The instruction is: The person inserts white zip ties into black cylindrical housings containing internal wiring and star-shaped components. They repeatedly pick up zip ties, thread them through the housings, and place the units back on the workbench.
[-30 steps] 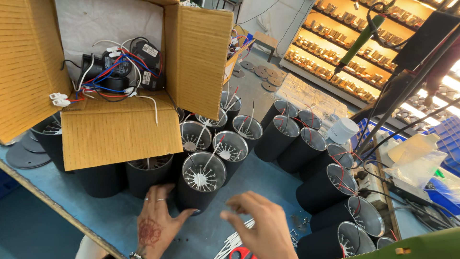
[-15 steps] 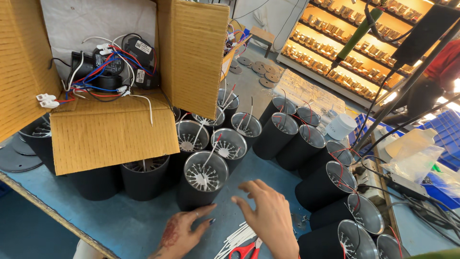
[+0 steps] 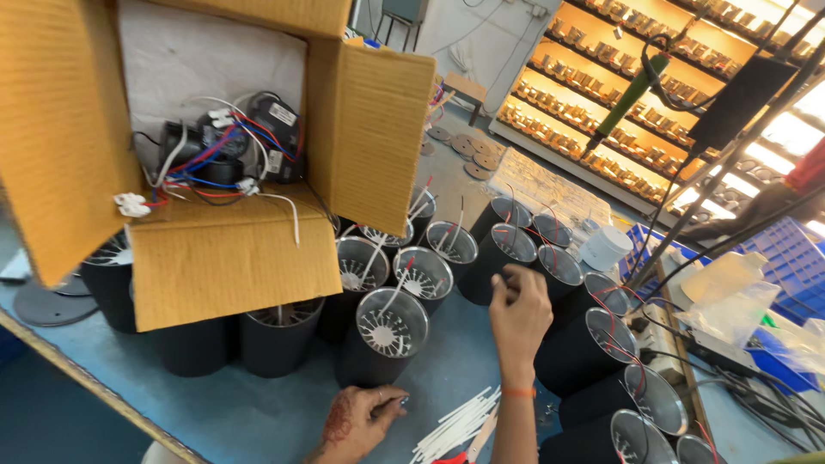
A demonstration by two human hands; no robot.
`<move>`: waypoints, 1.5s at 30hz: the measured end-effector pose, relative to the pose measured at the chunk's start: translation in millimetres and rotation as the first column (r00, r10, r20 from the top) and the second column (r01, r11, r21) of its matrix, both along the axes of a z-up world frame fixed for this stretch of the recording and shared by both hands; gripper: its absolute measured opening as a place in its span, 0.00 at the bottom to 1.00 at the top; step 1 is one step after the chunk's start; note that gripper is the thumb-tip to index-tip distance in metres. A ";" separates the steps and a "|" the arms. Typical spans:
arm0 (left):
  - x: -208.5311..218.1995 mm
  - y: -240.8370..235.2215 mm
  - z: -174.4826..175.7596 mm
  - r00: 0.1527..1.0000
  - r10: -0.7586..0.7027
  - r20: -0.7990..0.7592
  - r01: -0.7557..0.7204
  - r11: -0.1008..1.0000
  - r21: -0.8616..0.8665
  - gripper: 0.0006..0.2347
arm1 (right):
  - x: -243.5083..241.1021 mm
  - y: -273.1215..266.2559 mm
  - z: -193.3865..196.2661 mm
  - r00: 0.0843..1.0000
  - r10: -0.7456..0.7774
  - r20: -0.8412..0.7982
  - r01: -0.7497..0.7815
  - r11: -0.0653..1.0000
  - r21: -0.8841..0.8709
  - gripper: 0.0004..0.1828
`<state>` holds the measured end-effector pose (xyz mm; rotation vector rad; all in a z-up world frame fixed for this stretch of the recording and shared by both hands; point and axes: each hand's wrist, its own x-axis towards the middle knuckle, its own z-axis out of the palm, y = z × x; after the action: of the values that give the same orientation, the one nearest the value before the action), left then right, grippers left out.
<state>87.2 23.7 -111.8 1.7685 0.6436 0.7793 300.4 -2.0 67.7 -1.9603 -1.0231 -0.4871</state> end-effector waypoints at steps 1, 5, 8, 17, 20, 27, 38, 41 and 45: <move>-1.0 2.1 -1.5 1.000 -0.002 0.001 0.002 1.000 -0.013 0.08 | 12.7 12.9 -4.9 0.998 -0.055 0.019 0.055 0.998 0.003 0.13; -1.0 4.0 -3.7 1.000 -0.021 -0.019 0.020 0.997 -0.077 0.09 | 61.9 63.7 -29.5 0.862 -0.088 0.498 0.134 0.989 -0.056 0.28; -0.3 2.7 -2.6 0.999 0.001 -0.049 -0.005 0.998 -0.070 0.11 | 83.4 78.4 -45.7 0.905 -0.130 0.406 0.261 0.922 -0.286 0.26; 0.4 6.4 0.3 0.990 0.025 -0.140 -0.022 1.000 0.019 0.10 | 19.4 4.1 -14.1 0.978 -0.005 0.208 0.079 0.933 -0.350 0.15; -0.6 4.0 -5.1 0.993 0.080 -0.089 -0.074 0.995 0.067 0.09 | -26.4 -19.5 7.4 0.999 0.007 -0.044 -0.027 0.882 -0.470 0.15; -5.1 0.8 -1.6 0.990 0.011 0.138 -0.025 0.995 0.098 0.10 | -86.3 -53.5 41.3 0.965 0.248 -0.082 -0.243 0.741 -0.626 0.13; -28.1 -13.4 16.5 0.826 0.511 0.239 -0.541 0.838 0.077 0.06 | -85.1 -87.9 40.7 0.809 0.564 -0.164 -0.487 0.487 -0.725 0.08; -27.9 -3.4 -1.5 0.895 0.398 0.202 -0.418 0.907 0.062 0.04 | -80.3 -95.2 36.3 0.770 0.599 -0.220 -0.512 0.373 -0.773 0.08; -25.2 1.4 -33.1 0.934 0.258 0.249 -0.292 0.950 0.113 0.07 | -76.7 -97.5 27.8 0.646 0.703 -0.299 -0.599 0.224 -0.768 0.07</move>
<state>62.0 25.2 -144.9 1.7048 0.6994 1.2359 223.7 -99.5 95.5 -1.9351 -2.3467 0.5275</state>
